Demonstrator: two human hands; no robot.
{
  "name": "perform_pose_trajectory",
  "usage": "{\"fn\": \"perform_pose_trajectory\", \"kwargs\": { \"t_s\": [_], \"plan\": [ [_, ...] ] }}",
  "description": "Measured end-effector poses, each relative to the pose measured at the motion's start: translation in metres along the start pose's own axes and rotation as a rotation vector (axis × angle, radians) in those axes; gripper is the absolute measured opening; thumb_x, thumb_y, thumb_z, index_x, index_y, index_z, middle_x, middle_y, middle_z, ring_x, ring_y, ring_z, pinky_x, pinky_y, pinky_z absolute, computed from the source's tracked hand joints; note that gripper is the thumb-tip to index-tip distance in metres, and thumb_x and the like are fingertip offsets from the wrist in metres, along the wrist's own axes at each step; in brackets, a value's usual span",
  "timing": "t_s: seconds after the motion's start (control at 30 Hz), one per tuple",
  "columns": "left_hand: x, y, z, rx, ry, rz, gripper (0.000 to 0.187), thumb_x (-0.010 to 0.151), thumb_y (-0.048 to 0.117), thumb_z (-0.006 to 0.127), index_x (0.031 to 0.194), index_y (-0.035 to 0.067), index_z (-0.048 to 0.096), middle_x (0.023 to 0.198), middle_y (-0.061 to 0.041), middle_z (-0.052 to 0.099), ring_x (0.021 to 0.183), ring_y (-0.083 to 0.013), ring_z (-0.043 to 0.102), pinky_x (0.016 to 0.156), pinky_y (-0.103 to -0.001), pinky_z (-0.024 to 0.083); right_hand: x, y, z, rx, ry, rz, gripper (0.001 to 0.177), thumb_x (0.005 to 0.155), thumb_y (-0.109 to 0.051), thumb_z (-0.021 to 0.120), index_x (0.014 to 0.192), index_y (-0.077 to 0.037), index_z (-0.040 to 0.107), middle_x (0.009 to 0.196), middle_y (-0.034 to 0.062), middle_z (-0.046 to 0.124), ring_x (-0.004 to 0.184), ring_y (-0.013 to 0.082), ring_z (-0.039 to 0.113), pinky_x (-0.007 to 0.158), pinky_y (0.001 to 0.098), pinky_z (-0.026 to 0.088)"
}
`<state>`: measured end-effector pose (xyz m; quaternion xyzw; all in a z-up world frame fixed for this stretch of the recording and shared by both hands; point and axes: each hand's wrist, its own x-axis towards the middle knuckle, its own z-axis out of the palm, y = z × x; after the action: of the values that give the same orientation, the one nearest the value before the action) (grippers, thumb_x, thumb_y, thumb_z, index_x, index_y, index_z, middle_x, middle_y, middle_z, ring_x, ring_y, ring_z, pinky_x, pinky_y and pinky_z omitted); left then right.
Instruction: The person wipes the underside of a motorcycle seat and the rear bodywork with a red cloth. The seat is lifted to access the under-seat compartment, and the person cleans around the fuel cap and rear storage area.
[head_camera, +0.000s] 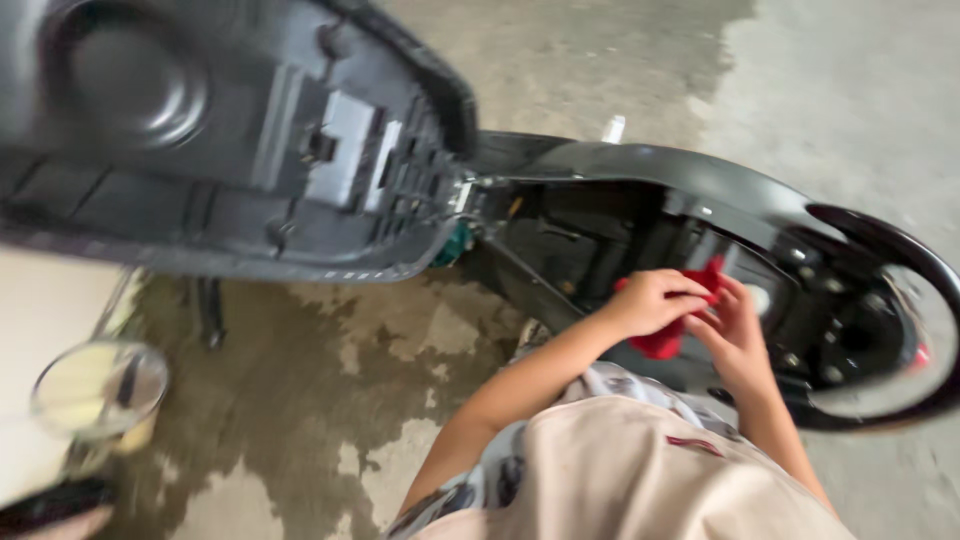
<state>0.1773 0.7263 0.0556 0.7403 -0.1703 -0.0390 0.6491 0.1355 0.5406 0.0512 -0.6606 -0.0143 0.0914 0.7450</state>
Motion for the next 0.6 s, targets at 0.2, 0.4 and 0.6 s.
{"fn": "perform_pose_trajectory", "kwargs": {
  "t_s": [0.2,0.4,0.6],
  "plan": [
    [-0.012,0.025,-0.038,-0.158,-0.021,-0.09,0.016,0.094,0.015,0.073,0.106,0.006,0.078,0.102,-0.01,0.076,0.093,-0.019,0.074,0.085,-0.03,0.057,0.004,0.009,0.019,-0.184,-0.065,0.029,0.026,0.104,-0.004,0.068,0.13,-0.002,0.063,0.128,0.0134,0.063,0.124,0.0186,0.062,0.108,0.0334,0.05],
    [-0.004,0.014,-0.047,-0.217,-0.01,-0.16,0.013,0.092,0.013,0.074,0.102,0.005,0.078,0.1,-0.008,0.075,0.094,-0.0179,0.072,0.087,-0.031,0.057,-0.003,-0.001,0.029,-0.072,0.039,-0.047,0.008,0.099,-0.005,0.069,0.105,-0.001,0.065,0.133,0.0048,0.054,0.117,0.0163,0.059,0.099,0.034,0.052],
    [-0.003,-0.016,-0.029,-0.07,-0.001,-0.11,0.041,0.083,0.013,0.08,0.119,0.003,0.066,0.106,-0.01,0.069,0.095,-0.018,0.066,0.087,-0.033,0.055,-0.012,0.001,0.023,0.463,0.144,-0.004,0.012,0.1,-0.008,0.065,0.097,-0.008,0.053,0.124,0.0129,0.073,0.124,0.0211,0.064,0.102,0.0329,0.051]
  ]
}}
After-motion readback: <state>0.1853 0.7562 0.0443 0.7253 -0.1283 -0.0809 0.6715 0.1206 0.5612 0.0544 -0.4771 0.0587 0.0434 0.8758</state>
